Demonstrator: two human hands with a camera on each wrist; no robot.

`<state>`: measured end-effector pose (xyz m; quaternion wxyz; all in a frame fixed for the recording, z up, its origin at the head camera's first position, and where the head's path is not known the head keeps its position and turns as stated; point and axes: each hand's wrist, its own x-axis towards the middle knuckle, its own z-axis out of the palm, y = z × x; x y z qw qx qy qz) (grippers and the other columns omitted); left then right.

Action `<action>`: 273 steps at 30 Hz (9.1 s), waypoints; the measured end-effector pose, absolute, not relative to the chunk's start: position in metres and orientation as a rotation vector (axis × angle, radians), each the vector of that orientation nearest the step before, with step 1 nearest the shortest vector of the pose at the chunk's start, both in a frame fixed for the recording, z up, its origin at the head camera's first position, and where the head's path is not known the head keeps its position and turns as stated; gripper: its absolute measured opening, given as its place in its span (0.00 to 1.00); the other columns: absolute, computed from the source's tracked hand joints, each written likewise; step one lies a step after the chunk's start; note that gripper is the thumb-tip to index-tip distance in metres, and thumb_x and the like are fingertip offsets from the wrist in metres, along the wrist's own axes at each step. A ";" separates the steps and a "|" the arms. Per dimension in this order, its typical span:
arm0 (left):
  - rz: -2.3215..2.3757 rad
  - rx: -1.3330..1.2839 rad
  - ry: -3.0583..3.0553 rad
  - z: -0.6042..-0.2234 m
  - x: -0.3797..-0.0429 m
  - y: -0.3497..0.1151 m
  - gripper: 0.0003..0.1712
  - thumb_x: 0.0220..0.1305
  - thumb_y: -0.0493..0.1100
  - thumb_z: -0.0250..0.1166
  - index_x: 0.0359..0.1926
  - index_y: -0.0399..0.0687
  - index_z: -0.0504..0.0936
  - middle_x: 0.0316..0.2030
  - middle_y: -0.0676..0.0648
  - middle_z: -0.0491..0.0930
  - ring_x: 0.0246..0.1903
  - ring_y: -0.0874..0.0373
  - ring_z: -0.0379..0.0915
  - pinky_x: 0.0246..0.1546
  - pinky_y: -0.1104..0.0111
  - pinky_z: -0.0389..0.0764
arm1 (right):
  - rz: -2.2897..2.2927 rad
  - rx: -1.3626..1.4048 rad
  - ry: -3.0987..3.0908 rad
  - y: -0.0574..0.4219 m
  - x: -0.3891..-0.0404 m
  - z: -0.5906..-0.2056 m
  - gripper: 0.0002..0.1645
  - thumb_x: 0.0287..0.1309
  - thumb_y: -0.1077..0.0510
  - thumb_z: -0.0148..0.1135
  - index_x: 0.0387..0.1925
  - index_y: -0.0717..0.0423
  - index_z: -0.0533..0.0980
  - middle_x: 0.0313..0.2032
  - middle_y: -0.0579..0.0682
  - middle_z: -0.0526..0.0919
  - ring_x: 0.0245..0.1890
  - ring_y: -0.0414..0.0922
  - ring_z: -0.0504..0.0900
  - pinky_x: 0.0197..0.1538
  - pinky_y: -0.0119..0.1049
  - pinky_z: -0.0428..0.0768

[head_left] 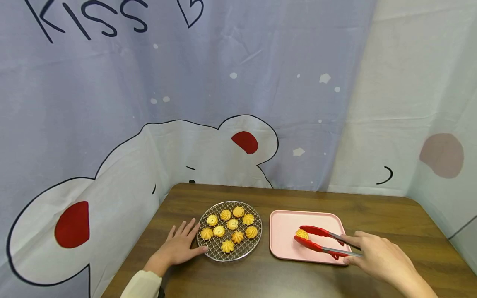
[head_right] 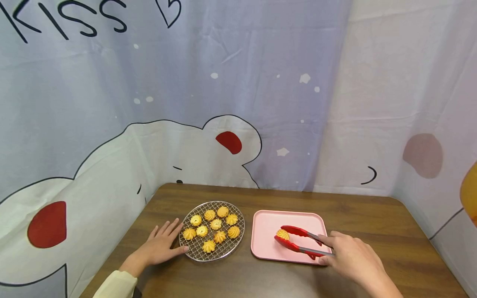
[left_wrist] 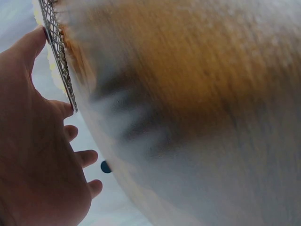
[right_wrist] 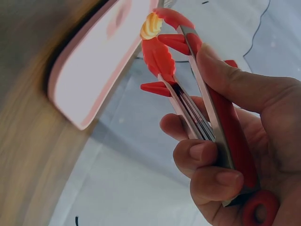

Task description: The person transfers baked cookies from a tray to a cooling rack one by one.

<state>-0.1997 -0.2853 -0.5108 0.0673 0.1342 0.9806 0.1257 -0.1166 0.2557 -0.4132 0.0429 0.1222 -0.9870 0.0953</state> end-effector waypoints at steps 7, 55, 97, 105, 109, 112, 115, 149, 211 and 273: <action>0.369 0.399 2.952 -0.512 -0.200 -0.286 0.55 0.65 0.77 0.53 0.80 0.48 0.56 0.79 0.40 0.49 0.76 0.31 0.44 0.72 0.32 0.39 | 0.340 0.418 -2.999 0.230 -0.125 -0.410 0.31 0.47 0.43 0.78 0.57 0.31 0.83 0.34 0.29 0.76 0.24 0.34 0.69 0.26 0.36 0.66; 0.418 0.445 2.966 -0.520 -0.202 -0.293 0.44 0.75 0.67 0.50 0.79 0.46 0.56 0.79 0.39 0.51 0.76 0.31 0.42 0.72 0.33 0.37 | 0.394 0.932 -2.893 0.070 -0.169 -0.407 0.33 0.43 0.43 0.80 0.56 0.34 0.85 0.33 0.34 0.80 0.25 0.36 0.72 0.24 0.35 0.68; 0.377 0.425 2.970 -0.518 -0.200 -0.291 0.44 0.73 0.68 0.51 0.79 0.49 0.58 0.79 0.42 0.51 0.76 0.32 0.42 0.72 0.32 0.39 | 0.381 0.975 -2.950 0.038 -0.180 -0.432 0.32 0.41 0.40 0.81 0.54 0.33 0.85 0.33 0.38 0.82 0.26 0.38 0.76 0.22 0.36 0.69; 0.379 0.421 2.967 -0.517 -0.201 -0.290 0.44 0.73 0.69 0.50 0.80 0.51 0.57 0.79 0.43 0.51 0.77 0.33 0.42 0.72 0.34 0.39 | 0.431 0.948 -2.964 0.045 -0.181 -0.429 0.32 0.42 0.41 0.81 0.55 0.33 0.85 0.35 0.40 0.83 0.29 0.40 0.78 0.25 0.38 0.71; 0.403 0.446 2.970 -0.520 -0.204 -0.291 0.45 0.73 0.69 0.51 0.79 0.49 0.58 0.79 0.41 0.52 0.76 0.31 0.42 0.72 0.32 0.39 | 0.441 0.910 -2.976 0.052 -0.182 -0.425 0.34 0.44 0.41 0.80 0.57 0.34 0.84 0.46 0.45 0.86 0.34 0.45 0.83 0.30 0.41 0.76; 0.393 0.448 2.970 -0.522 -0.205 -0.292 0.45 0.73 0.70 0.50 0.80 0.50 0.56 0.79 0.41 0.51 0.76 0.31 0.42 0.72 0.33 0.39 | 0.449 0.877 -2.976 0.060 -0.182 -0.421 0.35 0.44 0.41 0.80 0.58 0.35 0.83 0.47 0.45 0.86 0.34 0.44 0.82 0.31 0.41 0.76; 0.397 0.443 2.968 -0.522 -0.205 -0.292 0.45 0.73 0.69 0.50 0.80 0.50 0.57 0.79 0.41 0.51 0.76 0.31 0.42 0.71 0.32 0.39 | 0.463 0.860 -2.965 0.067 -0.183 -0.418 0.35 0.44 0.42 0.80 0.58 0.37 0.83 0.38 0.40 0.83 0.29 0.39 0.75 0.29 0.39 0.73; 0.453 0.415 2.978 -0.532 -0.206 -0.297 0.46 0.73 0.71 0.48 0.80 0.50 0.55 0.79 0.41 0.50 0.76 0.31 0.42 0.71 0.31 0.38 | 0.459 0.613 -2.879 0.167 -0.173 -0.417 0.36 0.45 0.42 0.81 0.59 0.44 0.83 0.50 0.42 0.87 0.51 0.48 0.85 0.48 0.50 0.81; 0.489 0.497 2.955 -0.526 -0.207 -0.293 0.47 0.72 0.70 0.51 0.80 0.49 0.55 0.80 0.47 0.51 0.78 0.35 0.41 0.73 0.34 0.37 | 0.466 0.003 -3.045 0.336 -0.119 -0.449 0.56 0.54 0.29 0.69 0.66 0.69 0.70 0.48 0.68 0.79 0.44 0.65 0.81 0.36 0.59 0.79; 0.486 0.526 2.890 -0.529 -0.215 -0.294 0.48 0.71 0.72 0.51 0.80 0.50 0.56 0.80 0.48 0.49 0.78 0.36 0.42 0.73 0.36 0.37 | 0.479 -0.295 -3.187 0.402 -0.103 -0.465 0.62 0.65 0.30 0.58 0.61 0.89 0.56 0.40 0.79 0.73 0.41 0.72 0.76 0.41 0.65 0.77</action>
